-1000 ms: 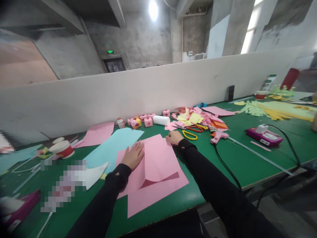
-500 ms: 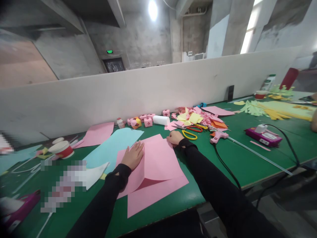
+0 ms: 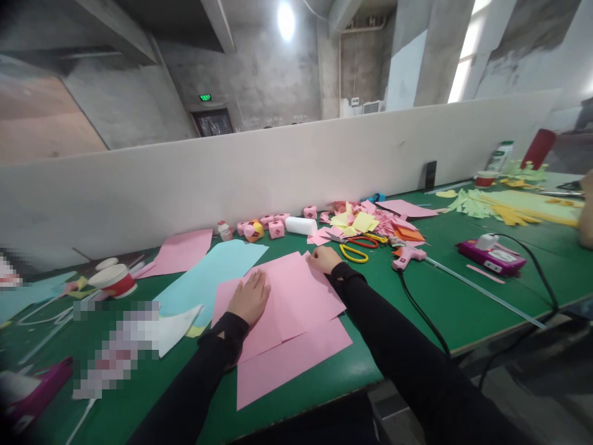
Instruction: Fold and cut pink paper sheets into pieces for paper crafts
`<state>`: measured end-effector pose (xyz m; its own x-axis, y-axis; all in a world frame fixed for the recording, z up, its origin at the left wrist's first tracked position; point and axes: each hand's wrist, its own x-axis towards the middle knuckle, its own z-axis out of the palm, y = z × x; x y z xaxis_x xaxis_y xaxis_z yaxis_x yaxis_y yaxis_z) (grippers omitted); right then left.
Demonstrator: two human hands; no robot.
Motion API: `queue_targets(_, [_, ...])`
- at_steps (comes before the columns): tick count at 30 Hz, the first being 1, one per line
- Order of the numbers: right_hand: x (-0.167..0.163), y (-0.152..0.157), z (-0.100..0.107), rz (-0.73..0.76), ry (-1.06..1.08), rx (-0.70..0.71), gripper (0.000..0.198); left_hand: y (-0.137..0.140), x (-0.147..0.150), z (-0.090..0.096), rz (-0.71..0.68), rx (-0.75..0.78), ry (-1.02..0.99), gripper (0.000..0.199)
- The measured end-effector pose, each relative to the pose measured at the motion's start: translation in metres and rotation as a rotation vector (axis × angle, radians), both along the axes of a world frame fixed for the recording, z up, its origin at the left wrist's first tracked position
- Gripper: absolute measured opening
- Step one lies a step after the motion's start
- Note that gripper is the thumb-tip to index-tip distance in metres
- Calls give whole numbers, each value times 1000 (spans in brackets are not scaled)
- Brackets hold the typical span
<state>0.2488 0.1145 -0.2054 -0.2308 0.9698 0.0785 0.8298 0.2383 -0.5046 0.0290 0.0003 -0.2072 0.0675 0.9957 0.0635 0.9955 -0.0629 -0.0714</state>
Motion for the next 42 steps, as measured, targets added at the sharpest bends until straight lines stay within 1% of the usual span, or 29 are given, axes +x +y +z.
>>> queue_targets(3, [-1,1,-3,-8,-47,17,30,-3,1,-3,23,-17,-14,55])
queue_targets(7, [0,1,-3,-3,-85,12,30,-4,2,-3,27,-28,-28,55])
queue_targets(18, [3,-4,2,8,-96,-42,29,-4,3,-3,40,-21,-34,54])
queue_targets(20, [5,-4,3,11,-79,-49,32,-3,2,-3,39,-22,-29,54])
queue_targets(24, [8,-6,4,28,-32,-80,44,2,-1,-2,36,-14,-13,54])
queue_targets(25, [8,-5,4,33,-23,-78,44,4,-2,-1,34,-13,-8,53])
queue_targets(29, [4,-4,1,25,-15,-17,34,10,-6,4,13,-14,7,52])
queue_targets(33, [0,-3,-3,3,-25,20,33,5,-5,5,10,-37,7,53])
queue_targets(37, [1,-4,-4,4,-31,29,31,-1,-1,2,51,-47,-6,56])
queue_targets(42, [3,-4,-5,3,-41,10,30,-2,3,1,89,-56,-30,56])
